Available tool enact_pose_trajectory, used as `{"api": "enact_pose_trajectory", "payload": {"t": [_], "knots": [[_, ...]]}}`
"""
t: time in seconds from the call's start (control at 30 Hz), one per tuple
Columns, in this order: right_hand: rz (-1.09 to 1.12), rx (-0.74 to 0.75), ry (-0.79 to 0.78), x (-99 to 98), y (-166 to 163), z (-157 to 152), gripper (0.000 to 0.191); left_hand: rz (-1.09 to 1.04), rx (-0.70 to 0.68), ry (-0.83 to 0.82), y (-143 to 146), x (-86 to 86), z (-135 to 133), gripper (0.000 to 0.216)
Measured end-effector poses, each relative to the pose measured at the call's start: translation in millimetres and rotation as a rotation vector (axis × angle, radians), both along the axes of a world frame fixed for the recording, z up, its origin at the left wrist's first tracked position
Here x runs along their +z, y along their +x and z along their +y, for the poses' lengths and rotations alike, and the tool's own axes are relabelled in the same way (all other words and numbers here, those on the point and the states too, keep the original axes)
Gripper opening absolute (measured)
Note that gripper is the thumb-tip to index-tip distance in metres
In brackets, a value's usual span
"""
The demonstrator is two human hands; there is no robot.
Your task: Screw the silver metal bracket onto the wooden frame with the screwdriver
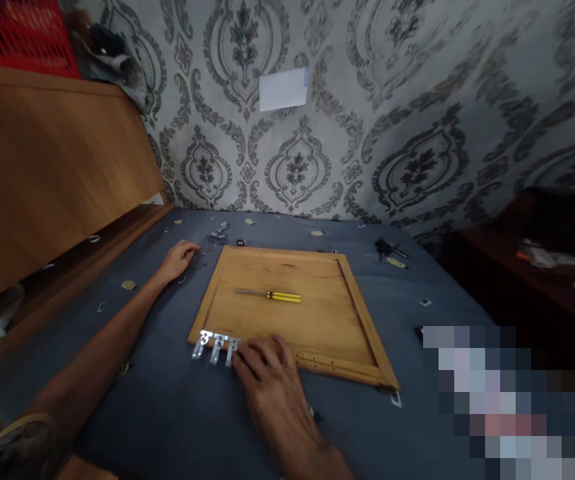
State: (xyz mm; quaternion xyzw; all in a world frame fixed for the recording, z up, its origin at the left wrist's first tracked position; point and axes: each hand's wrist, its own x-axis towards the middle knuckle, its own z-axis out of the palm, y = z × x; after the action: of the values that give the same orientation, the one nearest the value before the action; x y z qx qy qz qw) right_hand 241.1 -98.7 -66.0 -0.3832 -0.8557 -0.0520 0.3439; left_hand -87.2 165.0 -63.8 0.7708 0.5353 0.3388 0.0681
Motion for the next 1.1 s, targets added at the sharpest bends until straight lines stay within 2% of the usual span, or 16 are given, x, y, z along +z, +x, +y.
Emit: {"api": "enact_pose_trajectory", "payload": {"t": [0.33, 0.5, 0.7, 0.9, 1.1], "knots": [[-0.005, 0.001, -0.015, 2.7, -1.4, -0.1, 0.035, 0.079, 0.018, -0.022, 8.8, -5.2, -0.1, 0.021], [-0.04, 0.004, -0.011, 3.1, -1.5, -0.2, 0.036, 0.115, 0.051, -0.014, 11.7, -7.0, 0.6, 0.009], [-0.025, 0.003, -0.038, 4.0, -1.5, -0.9, 0.04, 0.134, 0.073, -0.022, 12.9, -8.0, -0.3, 0.02], [-0.051, 0.003, -0.055, -0.1, -1.1, -0.3, 0.04, 0.108, 0.04, -0.034, 11.2, -0.5, -2.2, 0.006], [-0.07, -0.018, -0.027, 0.2, -1.9, -0.3, 0.03, 0.091, -0.034, -0.069, 6.8, 10.2, -3.4, 0.012]]}}
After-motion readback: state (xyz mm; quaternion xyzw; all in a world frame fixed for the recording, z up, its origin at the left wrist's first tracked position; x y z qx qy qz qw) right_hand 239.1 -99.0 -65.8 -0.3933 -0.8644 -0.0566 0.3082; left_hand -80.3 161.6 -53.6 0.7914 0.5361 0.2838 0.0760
